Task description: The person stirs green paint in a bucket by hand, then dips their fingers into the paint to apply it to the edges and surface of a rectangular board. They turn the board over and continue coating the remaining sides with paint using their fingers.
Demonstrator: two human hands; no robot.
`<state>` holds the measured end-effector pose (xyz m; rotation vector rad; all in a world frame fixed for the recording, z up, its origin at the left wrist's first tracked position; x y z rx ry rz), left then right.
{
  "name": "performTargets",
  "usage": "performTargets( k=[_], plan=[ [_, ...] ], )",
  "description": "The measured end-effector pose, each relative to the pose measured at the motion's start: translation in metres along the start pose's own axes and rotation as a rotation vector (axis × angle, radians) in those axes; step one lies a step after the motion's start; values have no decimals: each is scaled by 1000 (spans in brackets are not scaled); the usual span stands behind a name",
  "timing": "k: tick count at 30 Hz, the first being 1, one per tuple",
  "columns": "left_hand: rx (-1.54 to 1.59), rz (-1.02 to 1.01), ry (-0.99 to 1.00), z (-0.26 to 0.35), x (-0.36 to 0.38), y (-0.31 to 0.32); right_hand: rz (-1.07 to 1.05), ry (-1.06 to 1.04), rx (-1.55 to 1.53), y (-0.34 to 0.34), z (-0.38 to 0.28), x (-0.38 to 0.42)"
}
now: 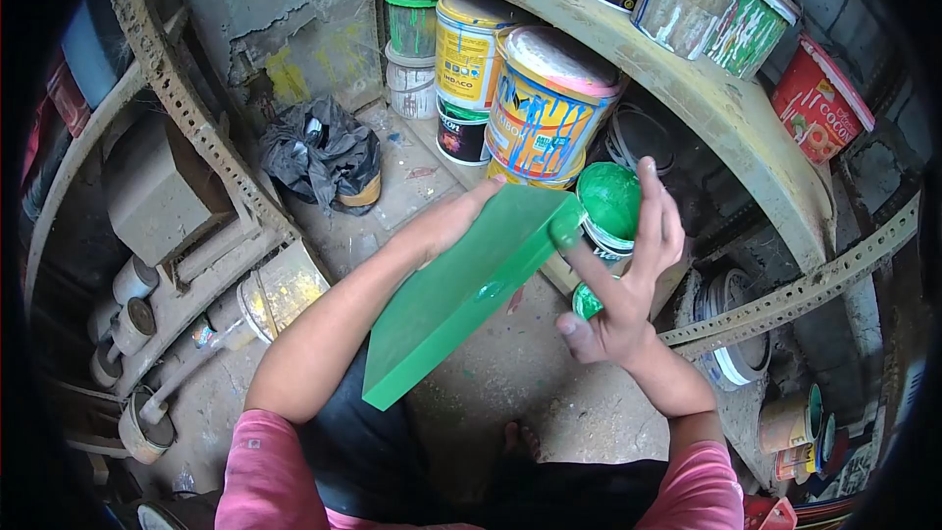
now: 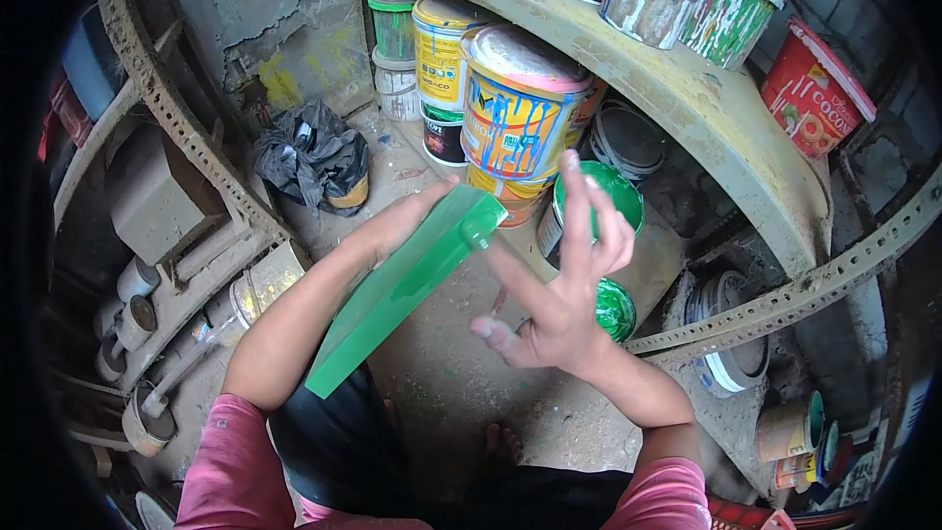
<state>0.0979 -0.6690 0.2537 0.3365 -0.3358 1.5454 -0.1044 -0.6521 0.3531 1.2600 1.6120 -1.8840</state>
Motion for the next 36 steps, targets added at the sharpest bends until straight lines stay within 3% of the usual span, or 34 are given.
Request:
performTargets(
  k=[10, 14, 17, 20, 36],
  plan=[
    [53, 15, 29, -4, -3, 1, -145, -128, 43, -2, -23, 4],
    [27, 8, 39, 0, 1, 1, -147, -142, 44, 1, -23, 6],
    [30, 14, 37, 4, 6, 3, -11, -38, -34, -2, -7, 2],
    [12, 22, 53, 0, 1, 0, -28, -30, 82, -3, -2, -1],
    [-52, -28, 53, 7, 5, 4, -146, -159, 95, 4, -29, 8]
  ],
)
Point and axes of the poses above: each hand's wrist, its own x-axis away from the middle knuckle, its own y-axis out of the palm, z = x × y, the point moved 4 cm from there along -x, towards the middle knuckle, and after that the axes turned 3 degrees about x, right-handed, at the moved point
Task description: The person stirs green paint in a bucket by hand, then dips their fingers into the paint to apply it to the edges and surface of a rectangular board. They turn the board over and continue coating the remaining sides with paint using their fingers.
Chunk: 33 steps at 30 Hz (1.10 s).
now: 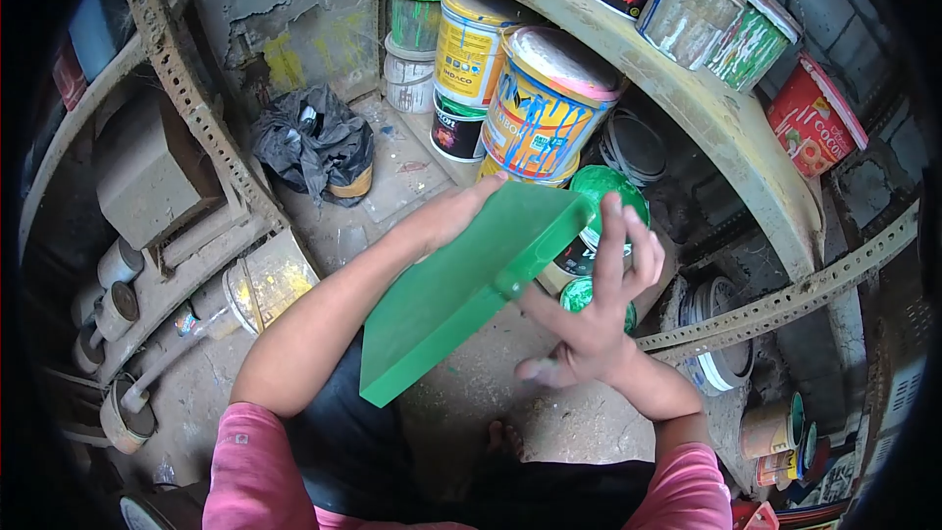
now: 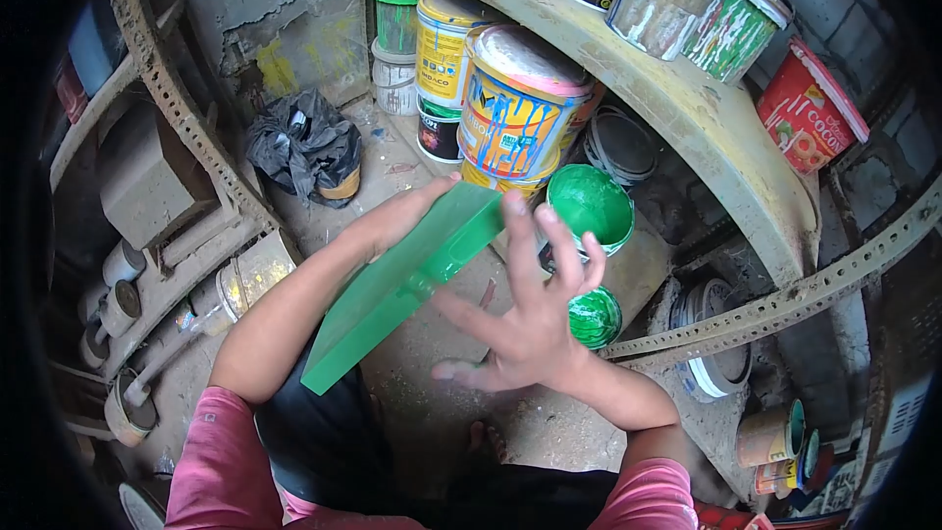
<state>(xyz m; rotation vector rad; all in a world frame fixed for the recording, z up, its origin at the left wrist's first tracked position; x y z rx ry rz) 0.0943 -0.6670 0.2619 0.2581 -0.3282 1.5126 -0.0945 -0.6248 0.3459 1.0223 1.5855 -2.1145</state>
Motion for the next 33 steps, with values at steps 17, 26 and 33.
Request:
performTargets(
  k=[17, 26, 33],
  plan=[
    [68, 65, -23, -5, -2, -2, 51, 16, 24, -6, 16, 0],
    [61, 20, -5, -11, -7, -7, 279, 179, 26, -18, 63, -6],
    [61, 23, -24, -6, -4, -3, 353, -22, -382, -8, 34, 12]
  ],
)
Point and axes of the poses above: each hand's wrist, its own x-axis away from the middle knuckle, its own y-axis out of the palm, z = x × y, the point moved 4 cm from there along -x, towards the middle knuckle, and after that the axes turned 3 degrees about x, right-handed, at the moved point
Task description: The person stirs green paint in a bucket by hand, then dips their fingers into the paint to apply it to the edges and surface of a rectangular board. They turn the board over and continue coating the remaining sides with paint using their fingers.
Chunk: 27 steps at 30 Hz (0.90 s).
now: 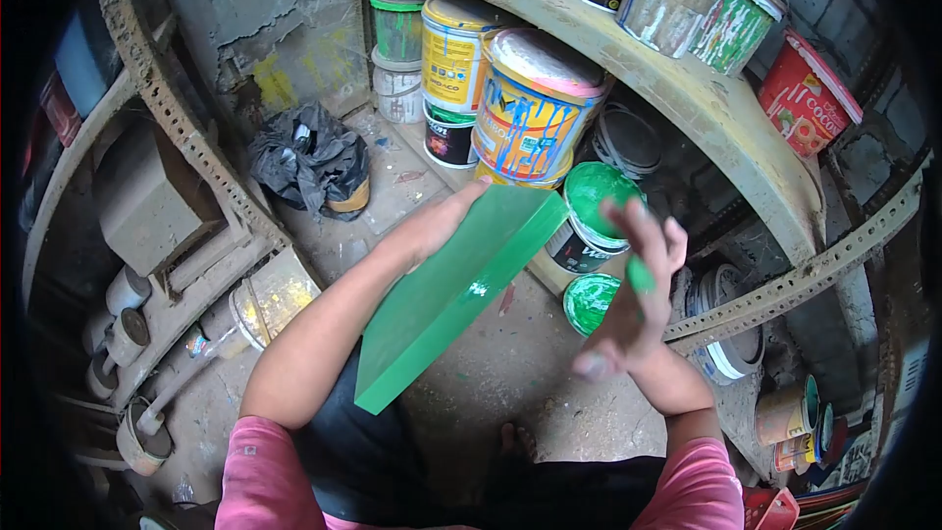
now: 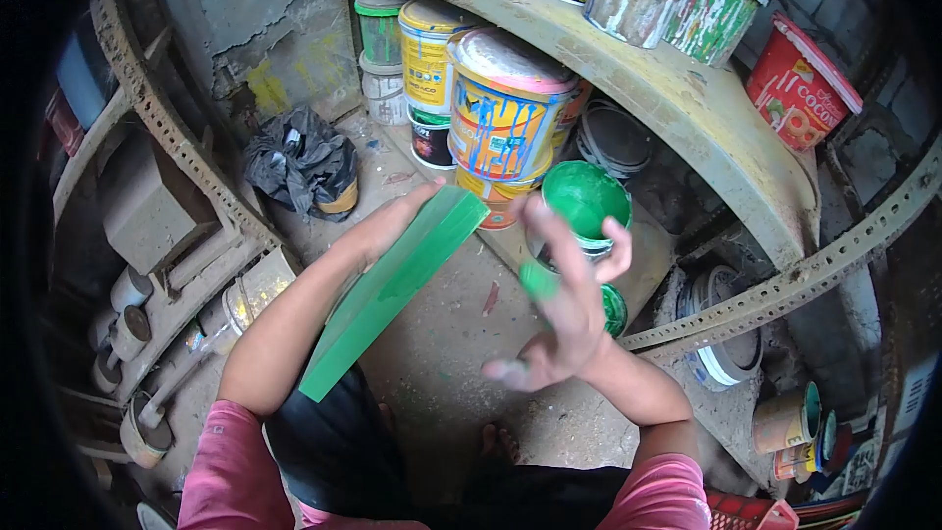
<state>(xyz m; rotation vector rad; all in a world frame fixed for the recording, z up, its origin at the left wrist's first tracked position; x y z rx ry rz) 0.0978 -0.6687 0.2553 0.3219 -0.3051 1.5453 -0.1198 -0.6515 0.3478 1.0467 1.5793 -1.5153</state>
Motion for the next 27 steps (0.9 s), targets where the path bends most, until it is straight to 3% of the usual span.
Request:
performTargets(
  k=[5, 7, 8, 10, 13, 15, 18, 22, 25, 27],
  plan=[
    [59, 26, 43, -1, -1, 5, -12, -141, -151, 14, -33, 9],
    [150, -112, -87, -2, 3, 13, -33, -140, -174, 17, -36, 7],
    [400, -478, -177, -46, -19, -3, 8, -134, -180, 19, -35, 5],
    [387, -455, -170, -58, -1, -1, 58, -131, -191, 22, -31, 1],
    [368, -424, -147, -53, 3, -4, -48, -173, -90, 24, -26, 1],
    [360, -405, -133, -47, 0, 0, -435, 132, -392, 36, -25, 7],
    [352, -384, -115, -52, 6, 8, -464, 56, -275, 45, -29, 5],
    [346, -360, -83, -71, 23, 27, -427, 78, -372, 54, -30, -15],
    [343, -344, -57, -81, 40, 21, -298, 16, -342, 54, -27, -19],
    [341, -341, -37, -85, 48, 15, -533, -34, -187, 54, -21, -13]
  ],
)
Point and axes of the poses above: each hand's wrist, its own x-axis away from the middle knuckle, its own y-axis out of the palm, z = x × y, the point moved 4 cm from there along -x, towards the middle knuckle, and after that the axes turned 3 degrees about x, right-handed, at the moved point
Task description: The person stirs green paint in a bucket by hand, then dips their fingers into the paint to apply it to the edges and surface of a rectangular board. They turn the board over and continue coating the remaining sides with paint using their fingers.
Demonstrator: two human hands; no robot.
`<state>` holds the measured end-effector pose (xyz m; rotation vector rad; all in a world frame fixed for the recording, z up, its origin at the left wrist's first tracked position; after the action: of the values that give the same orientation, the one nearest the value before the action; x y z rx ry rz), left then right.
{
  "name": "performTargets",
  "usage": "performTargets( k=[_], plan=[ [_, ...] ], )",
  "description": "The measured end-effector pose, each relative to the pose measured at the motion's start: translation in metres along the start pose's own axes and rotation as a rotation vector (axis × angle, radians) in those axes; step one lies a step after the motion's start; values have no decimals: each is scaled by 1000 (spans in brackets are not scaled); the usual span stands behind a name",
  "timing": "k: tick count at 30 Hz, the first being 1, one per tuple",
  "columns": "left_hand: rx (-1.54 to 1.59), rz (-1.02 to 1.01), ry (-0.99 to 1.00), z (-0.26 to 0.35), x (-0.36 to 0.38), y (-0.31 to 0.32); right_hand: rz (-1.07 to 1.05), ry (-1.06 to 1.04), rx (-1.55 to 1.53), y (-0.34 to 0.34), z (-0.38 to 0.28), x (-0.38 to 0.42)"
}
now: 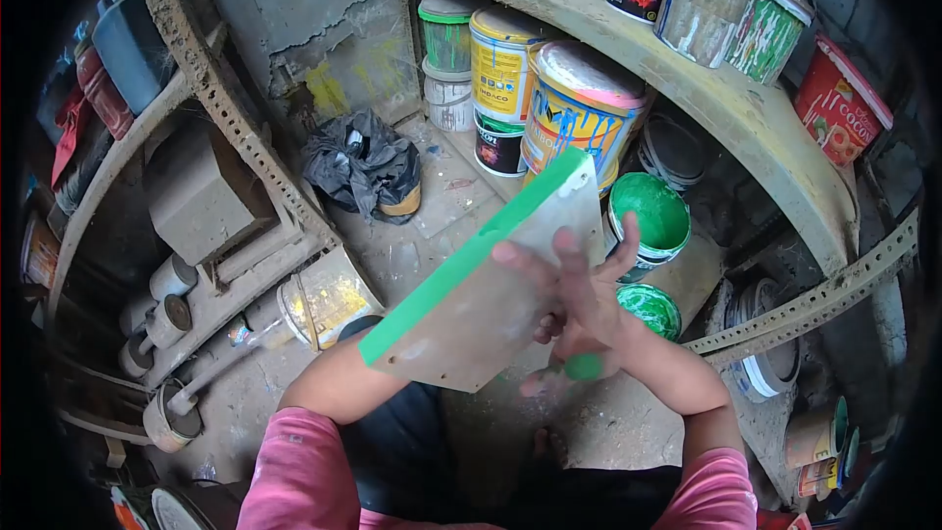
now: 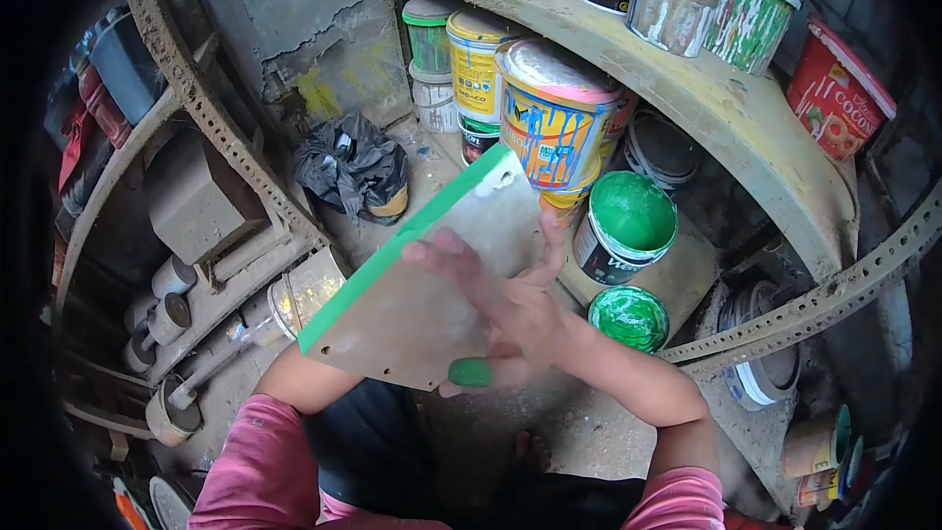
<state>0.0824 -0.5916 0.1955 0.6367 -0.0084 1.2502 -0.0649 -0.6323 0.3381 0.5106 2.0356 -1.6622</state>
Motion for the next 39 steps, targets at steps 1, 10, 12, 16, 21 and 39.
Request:
performTargets(
  k=[1, 10, 12, 16, 21, 39],
  plan=[
    [-1, 2, 8, -1, 2, 0, -1, 1, 1, -2, 4, 2],
    [-10, -1, 77, 39, -61, 22, 499, -30, 140, -47, 30, 24],
    [-15, -14, 91, 50, -79, 31, 433, -20, 120, -51, 21, 25],
    [-31, -40, 114, 47, -77, 34, 188, 14, 5, -51, -1, 20],
    [-42, -42, 151, 47, -75, 36, 240, -12, -87, -37, 8, 25],
    [-38, 350, 12, 55, -53, 44, 585, -15, 80, -62, 58, 47]
  ],
)
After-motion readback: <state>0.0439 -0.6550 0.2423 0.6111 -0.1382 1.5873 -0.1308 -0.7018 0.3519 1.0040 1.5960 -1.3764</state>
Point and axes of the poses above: each hand's wrist, its own x-axis away from the middle knuckle, its own y-axis out of the palm, z = x × y, the point moved 4 cm from there along -x, towards the middle knuckle, and after that the axes turned 3 degrees about x, right-handed, at the moved point
